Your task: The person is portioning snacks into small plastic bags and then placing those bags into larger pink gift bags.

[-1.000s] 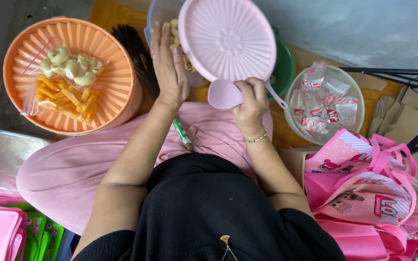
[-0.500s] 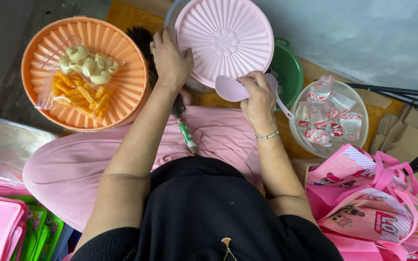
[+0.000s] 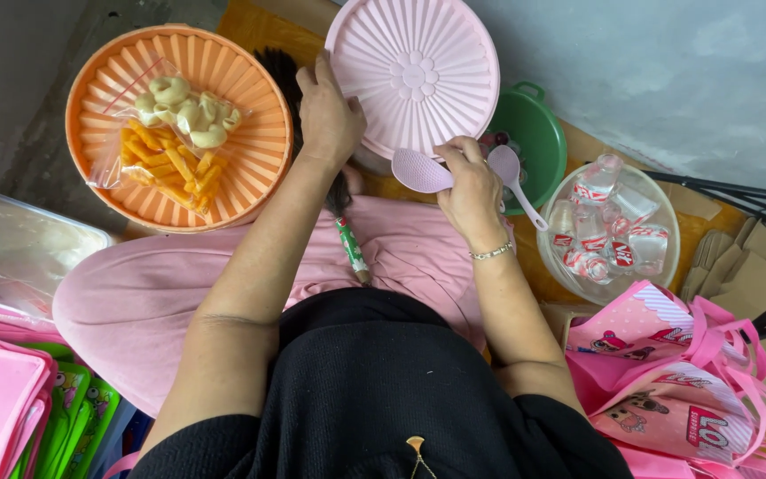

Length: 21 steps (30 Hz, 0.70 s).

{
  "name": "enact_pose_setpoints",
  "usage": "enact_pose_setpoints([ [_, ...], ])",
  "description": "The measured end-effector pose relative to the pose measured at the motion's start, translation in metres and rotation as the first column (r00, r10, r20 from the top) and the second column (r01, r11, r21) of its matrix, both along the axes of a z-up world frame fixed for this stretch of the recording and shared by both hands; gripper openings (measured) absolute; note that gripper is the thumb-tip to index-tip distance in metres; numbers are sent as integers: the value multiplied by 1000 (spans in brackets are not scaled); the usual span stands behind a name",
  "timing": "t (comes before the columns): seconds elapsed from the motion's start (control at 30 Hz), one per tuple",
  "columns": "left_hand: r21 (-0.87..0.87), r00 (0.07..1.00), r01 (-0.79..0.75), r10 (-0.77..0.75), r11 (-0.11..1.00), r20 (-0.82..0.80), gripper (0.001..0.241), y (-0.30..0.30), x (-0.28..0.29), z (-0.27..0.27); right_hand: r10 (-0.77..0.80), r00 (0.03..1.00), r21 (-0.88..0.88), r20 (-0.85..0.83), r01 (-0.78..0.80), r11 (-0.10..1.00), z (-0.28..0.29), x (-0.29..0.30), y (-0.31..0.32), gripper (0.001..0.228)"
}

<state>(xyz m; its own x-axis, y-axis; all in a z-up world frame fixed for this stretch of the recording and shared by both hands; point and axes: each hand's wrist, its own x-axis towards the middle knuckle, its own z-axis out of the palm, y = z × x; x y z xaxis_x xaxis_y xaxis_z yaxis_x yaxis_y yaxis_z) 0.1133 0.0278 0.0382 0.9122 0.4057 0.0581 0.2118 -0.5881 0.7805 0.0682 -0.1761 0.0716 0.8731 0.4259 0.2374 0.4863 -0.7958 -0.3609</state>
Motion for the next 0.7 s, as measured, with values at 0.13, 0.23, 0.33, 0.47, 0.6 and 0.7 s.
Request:
enact_pose_setpoints([
  [0.13,9,1000,-4,5,1000,-28,67,-3,-10,-3,73,994,128,-76,-63,990,29,-1,-1,50],
  [0.23,267,995,-21,-7,963,104,72,-16,-24,-1,-30,957,326,289,-69,943,64,12,15,22],
  [0.33,569,985,14,-109,822,133,75,-36,-36,12,-122,845,383,521,-103,918,93,42,40,16],
  [0.47,611,944,270,-329,744,-16,73,-49,-46,18,-152,810,88,566,124,988,47,116,74,47],
  [0.6,636,927,355,-347,685,-143,82,-48,-46,15,-205,861,-256,466,353,900,-33,163,85,26],
  [0.7,667,918,359,-374,653,-128,78,-47,-42,12,-100,868,-320,486,283,904,-38,166,87,27],
])
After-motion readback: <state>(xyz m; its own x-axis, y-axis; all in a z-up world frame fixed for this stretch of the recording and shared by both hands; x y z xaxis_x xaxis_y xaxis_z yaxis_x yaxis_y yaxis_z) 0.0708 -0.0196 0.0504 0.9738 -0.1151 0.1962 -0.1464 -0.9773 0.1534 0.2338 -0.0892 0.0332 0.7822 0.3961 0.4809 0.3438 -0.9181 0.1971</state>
